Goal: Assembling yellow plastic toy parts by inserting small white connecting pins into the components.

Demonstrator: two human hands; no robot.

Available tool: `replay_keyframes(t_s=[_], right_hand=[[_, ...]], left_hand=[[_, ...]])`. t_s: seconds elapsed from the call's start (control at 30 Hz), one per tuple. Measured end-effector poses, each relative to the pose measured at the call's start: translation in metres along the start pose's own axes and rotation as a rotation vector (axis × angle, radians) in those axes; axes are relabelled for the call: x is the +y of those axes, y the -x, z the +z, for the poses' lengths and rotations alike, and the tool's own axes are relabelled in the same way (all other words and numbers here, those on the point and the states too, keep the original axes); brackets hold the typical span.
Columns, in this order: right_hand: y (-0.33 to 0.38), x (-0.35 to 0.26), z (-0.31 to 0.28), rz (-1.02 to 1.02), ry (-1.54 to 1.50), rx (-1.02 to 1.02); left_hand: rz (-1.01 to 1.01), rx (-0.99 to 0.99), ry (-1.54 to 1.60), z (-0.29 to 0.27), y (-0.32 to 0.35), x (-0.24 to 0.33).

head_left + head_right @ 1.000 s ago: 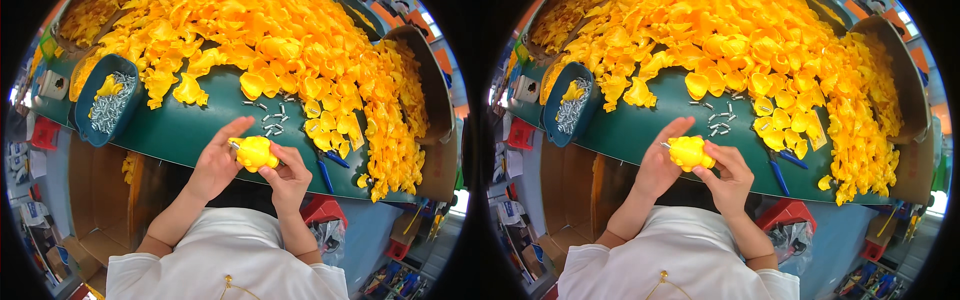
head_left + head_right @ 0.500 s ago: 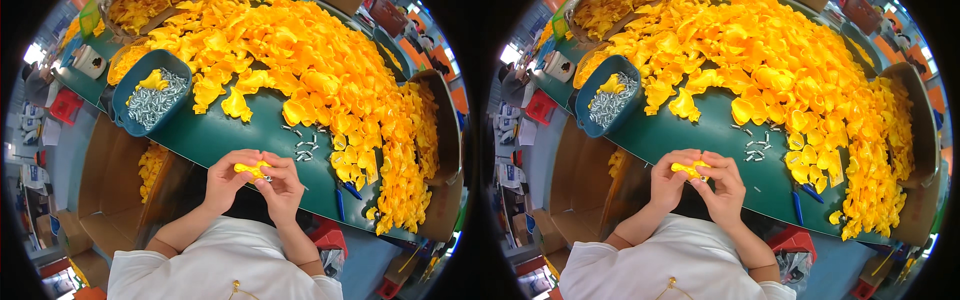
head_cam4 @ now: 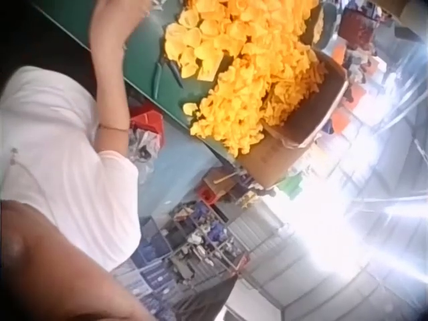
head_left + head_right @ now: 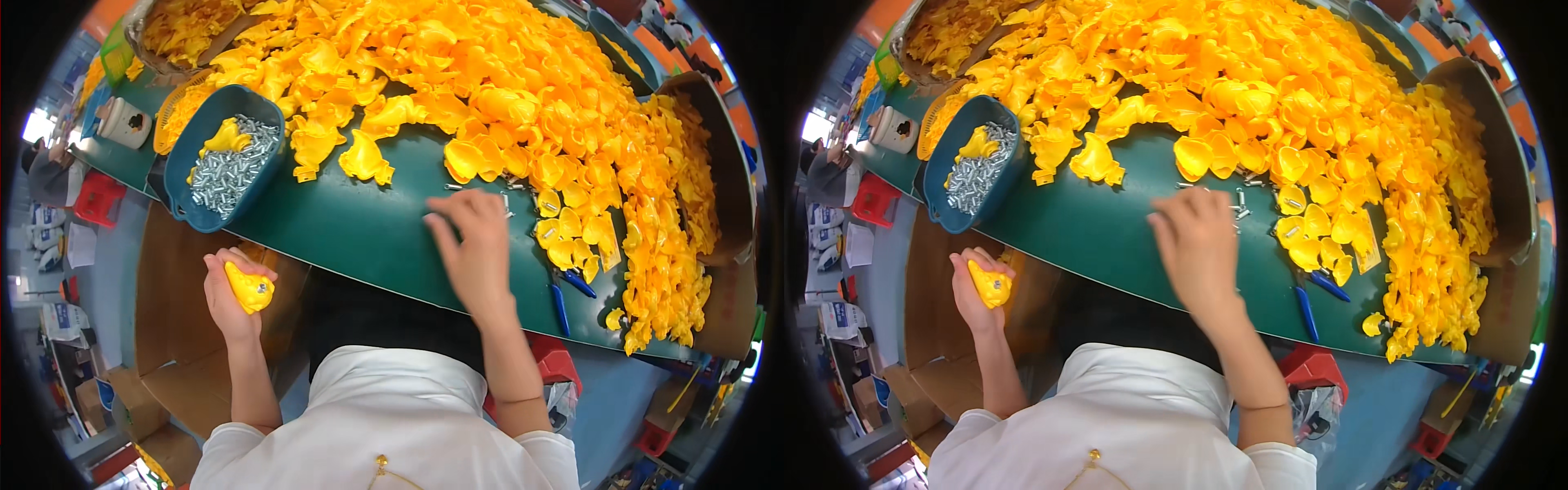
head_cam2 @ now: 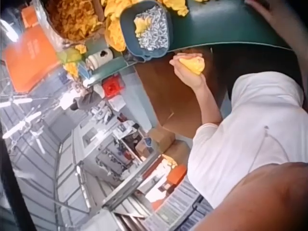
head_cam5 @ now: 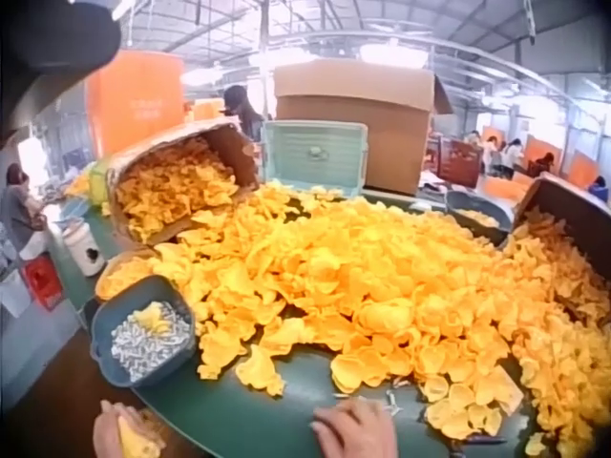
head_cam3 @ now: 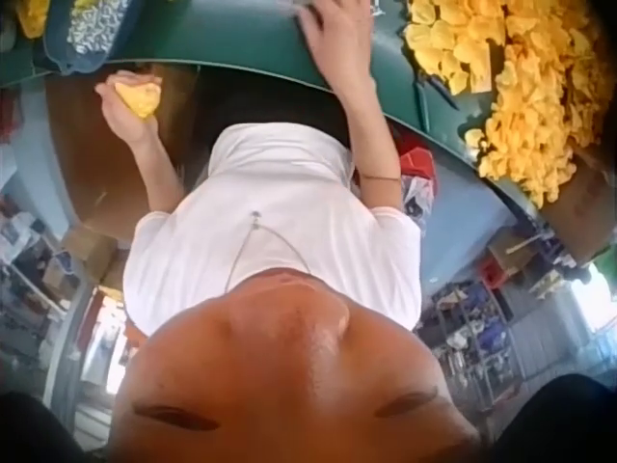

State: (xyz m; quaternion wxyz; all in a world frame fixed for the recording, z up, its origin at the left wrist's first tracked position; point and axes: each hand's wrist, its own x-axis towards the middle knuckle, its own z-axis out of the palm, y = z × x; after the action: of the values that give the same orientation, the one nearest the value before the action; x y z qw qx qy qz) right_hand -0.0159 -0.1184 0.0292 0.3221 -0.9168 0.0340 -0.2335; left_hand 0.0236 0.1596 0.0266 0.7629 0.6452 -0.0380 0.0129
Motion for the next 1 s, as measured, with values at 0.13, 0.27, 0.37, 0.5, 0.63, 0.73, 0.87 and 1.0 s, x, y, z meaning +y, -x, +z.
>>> replay_keyframes(t_s=[0.13, 0.27, 0.37, 0.5, 0.63, 0.73, 0.87, 1.0], right_hand=[[-0.011, 0.012, -0.003, 0.042, 0.198, -0.005], [-0.008, 0.022, 0.002, 0.074, 0.192, 0.033], [-0.009, 0.024, 0.004, 0.070, 0.187, 0.027], [-0.011, 0.020, 0.001, 0.017, 0.190, 0.064], [0.001, 0.003, -0.007, 0.311, -0.216, -0.084], [0.009, -0.001, -0.010, 0.290, -0.361, -0.069], [0.021, -0.002, -0.021, 0.422, -0.707, -0.125], [0.025, 0.001, -0.032, 0.470, -0.953, -0.113]], left_hand=[[0.166, 0.100, -0.345, -0.035, 0.006, -0.012], [0.132, 0.226, -0.623, -0.090, 0.000, -0.011], [-0.119, 0.301, -1.040, -0.101, -0.006, -0.009], [0.136, 0.243, -1.466, -0.074, -0.013, -0.009], [0.019, -0.022, -0.860, 0.028, -0.015, -0.002], [0.182, -0.104, -1.035, 0.093, -0.043, -0.016], [0.301, -0.078, -1.173, 0.112, -0.072, -0.032], [0.145, -0.148, -0.799, 0.123, -0.057, -0.025]])
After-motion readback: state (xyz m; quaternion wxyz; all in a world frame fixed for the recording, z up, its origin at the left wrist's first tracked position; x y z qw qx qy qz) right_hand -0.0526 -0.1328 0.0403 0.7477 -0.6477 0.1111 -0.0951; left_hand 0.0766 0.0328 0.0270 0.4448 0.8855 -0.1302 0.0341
